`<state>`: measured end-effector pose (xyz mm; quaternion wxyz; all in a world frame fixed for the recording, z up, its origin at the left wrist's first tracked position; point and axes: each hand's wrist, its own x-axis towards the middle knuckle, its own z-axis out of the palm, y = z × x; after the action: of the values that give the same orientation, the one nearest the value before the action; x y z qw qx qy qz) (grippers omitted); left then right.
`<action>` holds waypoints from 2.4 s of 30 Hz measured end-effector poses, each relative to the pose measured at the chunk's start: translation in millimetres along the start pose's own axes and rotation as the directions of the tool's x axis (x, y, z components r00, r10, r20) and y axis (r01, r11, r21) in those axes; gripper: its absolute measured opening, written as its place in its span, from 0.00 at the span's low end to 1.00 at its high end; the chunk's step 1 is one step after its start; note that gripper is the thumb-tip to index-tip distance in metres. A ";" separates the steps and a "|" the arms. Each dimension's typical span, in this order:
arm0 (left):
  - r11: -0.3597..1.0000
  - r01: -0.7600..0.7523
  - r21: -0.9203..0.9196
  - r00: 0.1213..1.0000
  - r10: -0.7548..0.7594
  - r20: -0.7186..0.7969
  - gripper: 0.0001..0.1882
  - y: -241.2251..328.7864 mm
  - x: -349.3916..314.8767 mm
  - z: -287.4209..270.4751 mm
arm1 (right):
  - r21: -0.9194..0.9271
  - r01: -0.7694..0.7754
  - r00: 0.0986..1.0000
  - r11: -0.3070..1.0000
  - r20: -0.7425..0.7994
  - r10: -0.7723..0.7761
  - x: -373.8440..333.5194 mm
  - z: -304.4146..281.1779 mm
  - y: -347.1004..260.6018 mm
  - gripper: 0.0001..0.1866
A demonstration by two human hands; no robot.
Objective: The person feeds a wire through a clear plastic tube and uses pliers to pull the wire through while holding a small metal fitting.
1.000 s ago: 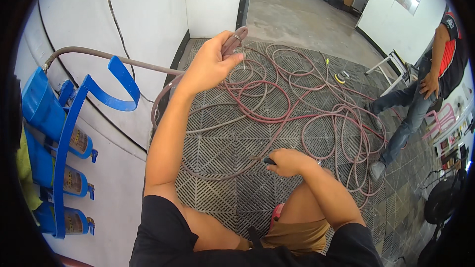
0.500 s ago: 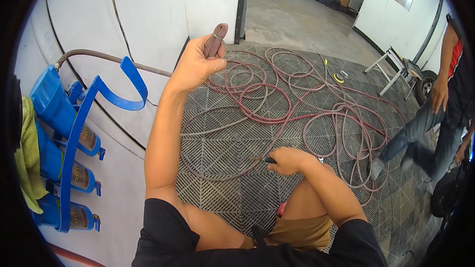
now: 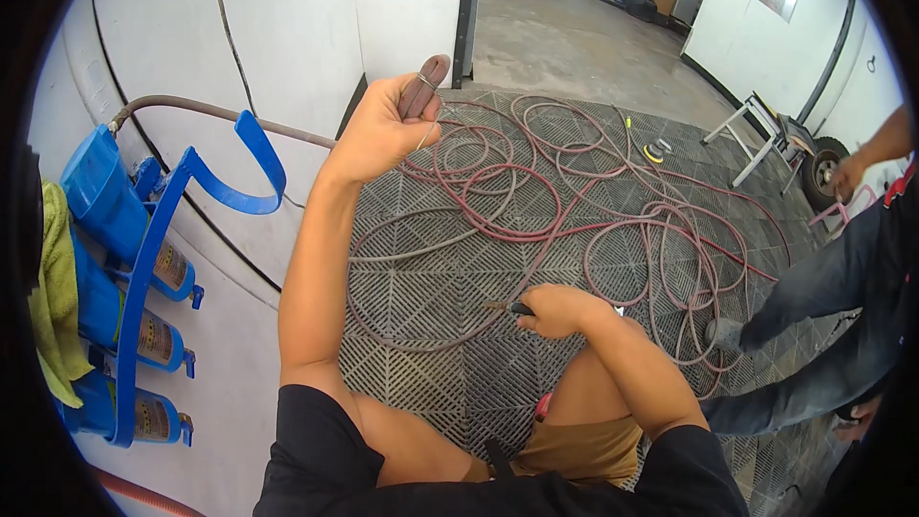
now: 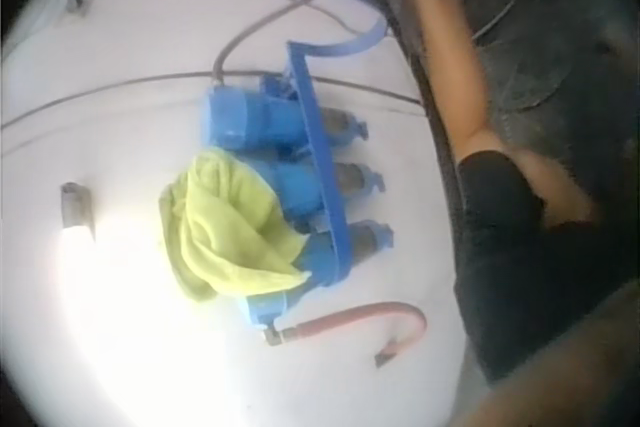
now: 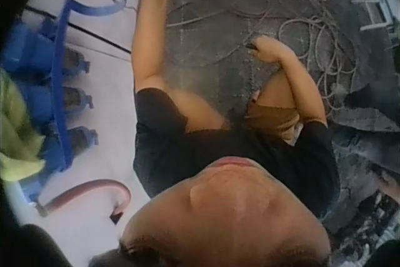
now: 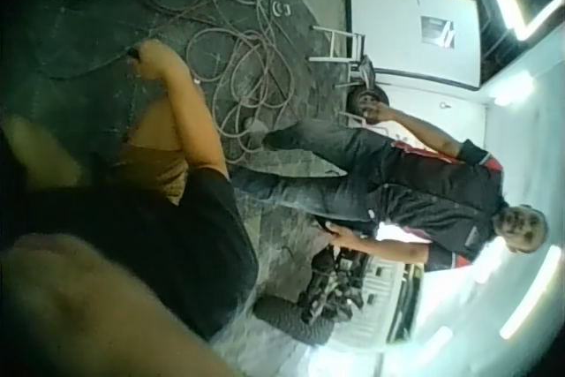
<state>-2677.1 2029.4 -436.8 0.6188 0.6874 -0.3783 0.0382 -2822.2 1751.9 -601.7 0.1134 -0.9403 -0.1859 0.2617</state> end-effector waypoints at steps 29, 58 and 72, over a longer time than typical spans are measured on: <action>0.765 -0.071 0.640 0.997 0.081 0.015 0.06 -9.3 9.3 38.1 | -0.025 -0.067 0.997 0.997 0.041 0.068 -5.1 -5.6 5.1 0.19; 0.810 -0.174 0.559 0.984 0.170 0.060 0.16 -9.3 7.6 42.7 | -0.022 -0.064 0.996 0.998 0.055 0.065 -4.5 -3.5 10.0 0.18; 0.836 0.446 0.321 0.771 -0.541 0.337 0.23 -44.6 7.7 49.4 | 0.017 -0.095 0.990 0.995 0.107 0.092 3.4 -4.5 2.2 0.19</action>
<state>-2666.8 1980.0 -480.8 0.4312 0.8193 -0.2990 -0.2313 -2816.5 1750.8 -600.1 0.1012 -0.9315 -0.1445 0.3182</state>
